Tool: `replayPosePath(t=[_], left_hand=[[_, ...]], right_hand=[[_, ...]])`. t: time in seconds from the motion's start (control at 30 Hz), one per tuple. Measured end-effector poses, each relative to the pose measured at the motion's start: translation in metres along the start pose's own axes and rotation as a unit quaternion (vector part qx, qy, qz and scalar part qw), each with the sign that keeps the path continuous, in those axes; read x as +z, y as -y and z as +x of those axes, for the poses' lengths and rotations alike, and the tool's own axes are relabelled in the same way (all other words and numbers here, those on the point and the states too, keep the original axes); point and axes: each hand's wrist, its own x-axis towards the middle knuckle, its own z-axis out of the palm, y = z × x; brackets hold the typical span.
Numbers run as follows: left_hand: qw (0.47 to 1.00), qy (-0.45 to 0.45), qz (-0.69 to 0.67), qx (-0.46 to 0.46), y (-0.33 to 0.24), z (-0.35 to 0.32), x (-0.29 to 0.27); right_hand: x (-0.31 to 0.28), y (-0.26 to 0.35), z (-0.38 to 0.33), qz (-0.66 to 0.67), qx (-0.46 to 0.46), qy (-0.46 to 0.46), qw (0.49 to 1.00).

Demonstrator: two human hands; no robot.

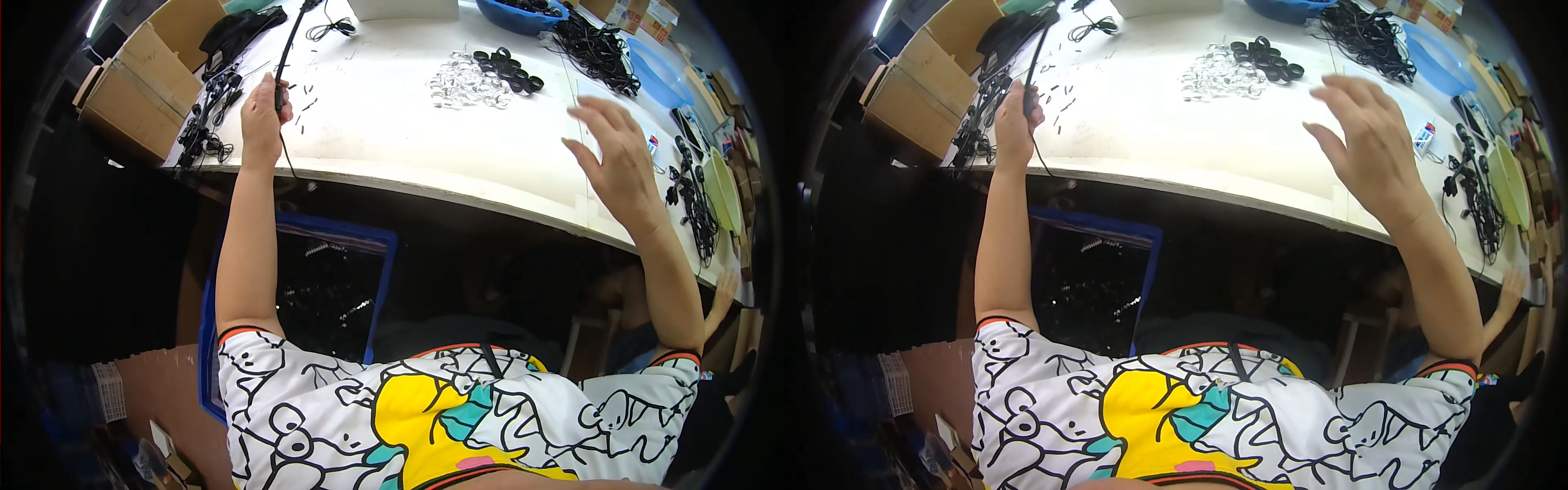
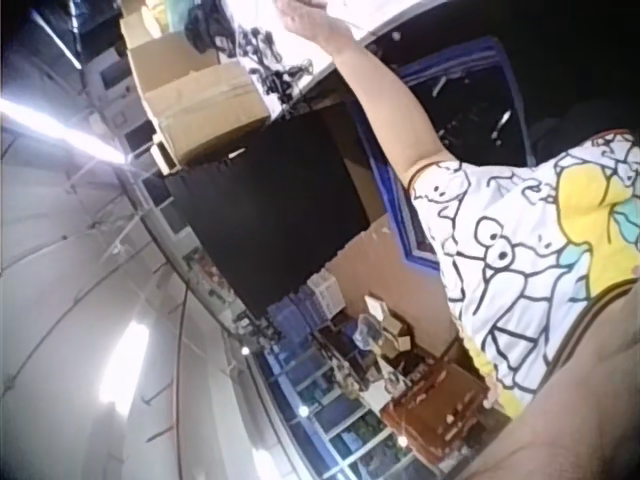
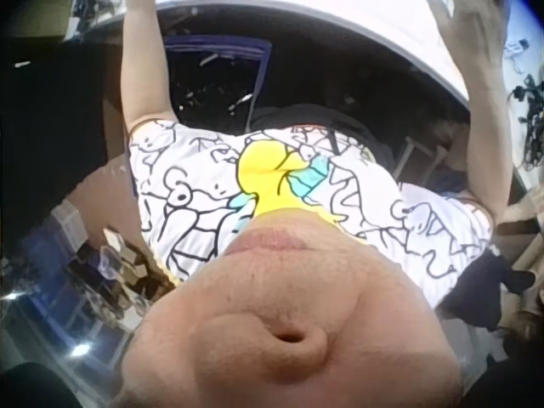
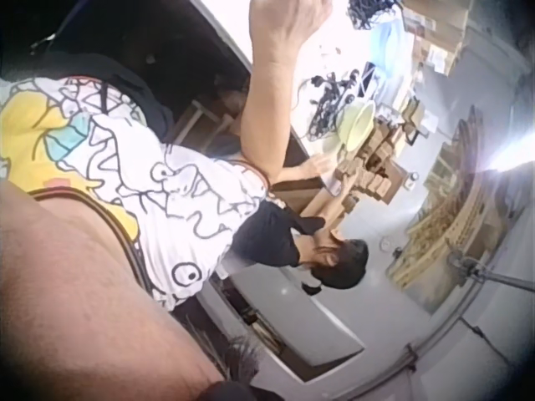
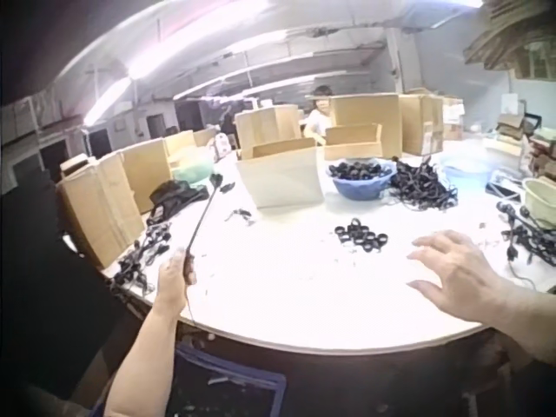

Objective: Assembling small electronic lamp components by applying glue to the housing and connecting wire harnesses.

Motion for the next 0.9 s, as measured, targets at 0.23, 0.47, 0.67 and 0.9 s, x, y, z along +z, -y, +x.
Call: replayPosePath(t=[0.23,0.47,0.67,0.9], left_hand=[[0.983,0.152,-0.098,-0.036,-0.068,-0.095,0.035],[0.926,0.361,-0.072,-0.088,-0.076,-0.143,0.051],[0.897,0.396,-0.016,-0.195,-0.055,-0.140,0.071],[0.865,0.458,0.117,-0.171,-0.063,-0.139,0.077]], right_hand=[[-0.036,0.026,0.033,-0.088,-0.117,-0.263,0.954],[-0.062,0.035,-0.011,-0.042,-0.111,-0.144,0.982],[-0.041,0.034,-0.041,0.076,0.000,-0.014,0.997],[-0.026,0.043,-0.047,0.143,-0.060,0.043,0.987]])
